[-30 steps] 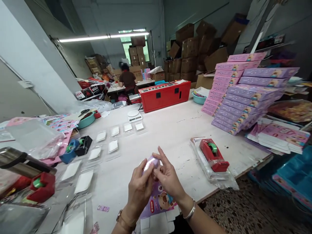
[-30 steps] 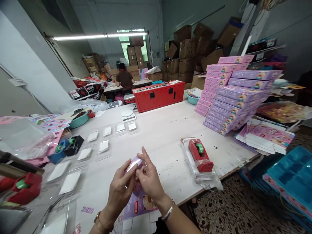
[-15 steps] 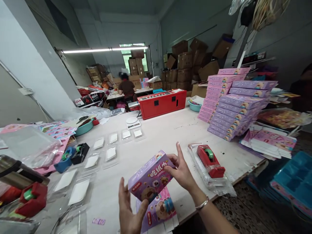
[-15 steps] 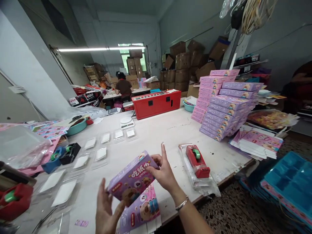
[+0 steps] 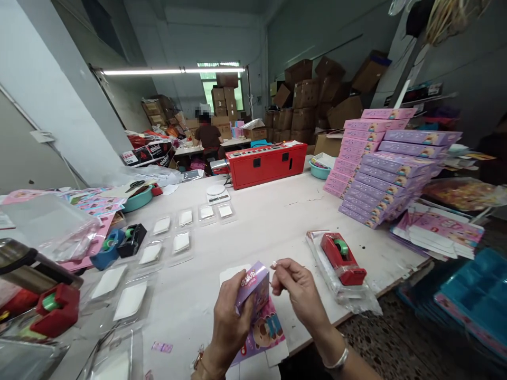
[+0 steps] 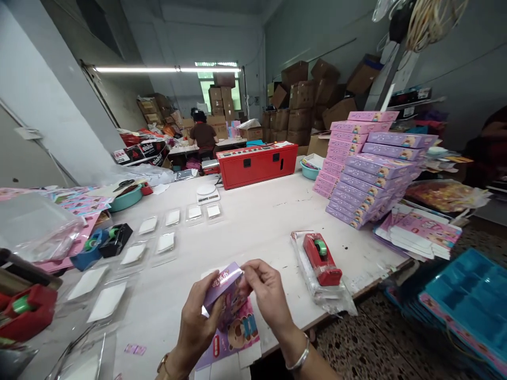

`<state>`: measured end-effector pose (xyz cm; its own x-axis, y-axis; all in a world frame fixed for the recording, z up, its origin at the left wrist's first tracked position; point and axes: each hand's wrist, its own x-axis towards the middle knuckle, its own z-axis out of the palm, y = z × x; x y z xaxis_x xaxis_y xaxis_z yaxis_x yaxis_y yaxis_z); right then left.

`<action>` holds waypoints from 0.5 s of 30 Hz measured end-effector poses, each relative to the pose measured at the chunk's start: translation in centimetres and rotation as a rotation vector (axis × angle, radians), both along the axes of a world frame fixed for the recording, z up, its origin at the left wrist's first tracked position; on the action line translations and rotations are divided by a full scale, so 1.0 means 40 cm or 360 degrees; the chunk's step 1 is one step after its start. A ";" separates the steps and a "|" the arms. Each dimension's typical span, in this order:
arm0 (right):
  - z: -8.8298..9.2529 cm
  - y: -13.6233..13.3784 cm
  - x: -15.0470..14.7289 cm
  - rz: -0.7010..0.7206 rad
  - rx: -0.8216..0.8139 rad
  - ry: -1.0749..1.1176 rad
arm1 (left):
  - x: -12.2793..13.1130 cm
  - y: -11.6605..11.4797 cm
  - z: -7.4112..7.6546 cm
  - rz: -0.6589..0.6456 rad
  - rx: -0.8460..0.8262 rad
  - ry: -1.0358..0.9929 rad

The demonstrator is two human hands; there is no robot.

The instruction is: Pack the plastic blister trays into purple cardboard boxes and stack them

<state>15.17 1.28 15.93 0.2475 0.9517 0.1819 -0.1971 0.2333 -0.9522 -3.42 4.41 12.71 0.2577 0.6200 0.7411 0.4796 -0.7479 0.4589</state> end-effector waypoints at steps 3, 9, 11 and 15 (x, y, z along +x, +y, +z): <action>0.008 0.001 -0.047 0.0354 -0.0241 0.0312 | 0.005 -0.013 -0.001 0.0069 -0.0013 -0.0082; -0.058 -0.011 -0.087 0.0421 -0.0315 0.0340 | -0.024 0.003 0.024 -0.0124 0.0017 0.0349; -0.092 -0.002 -0.097 0.0269 -0.0238 0.0336 | -0.039 0.006 0.031 -0.0184 -0.0096 0.0346; -0.127 0.041 -0.104 0.0081 -0.0180 0.0232 | -0.037 0.016 0.019 -0.0110 -0.0113 0.0262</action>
<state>11.02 2.91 10.85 0.2142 0.9760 0.0389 -0.3438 0.1126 -0.9323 -4.90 5.06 13.47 0.4158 0.6456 0.6405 0.5012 -0.7504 0.4310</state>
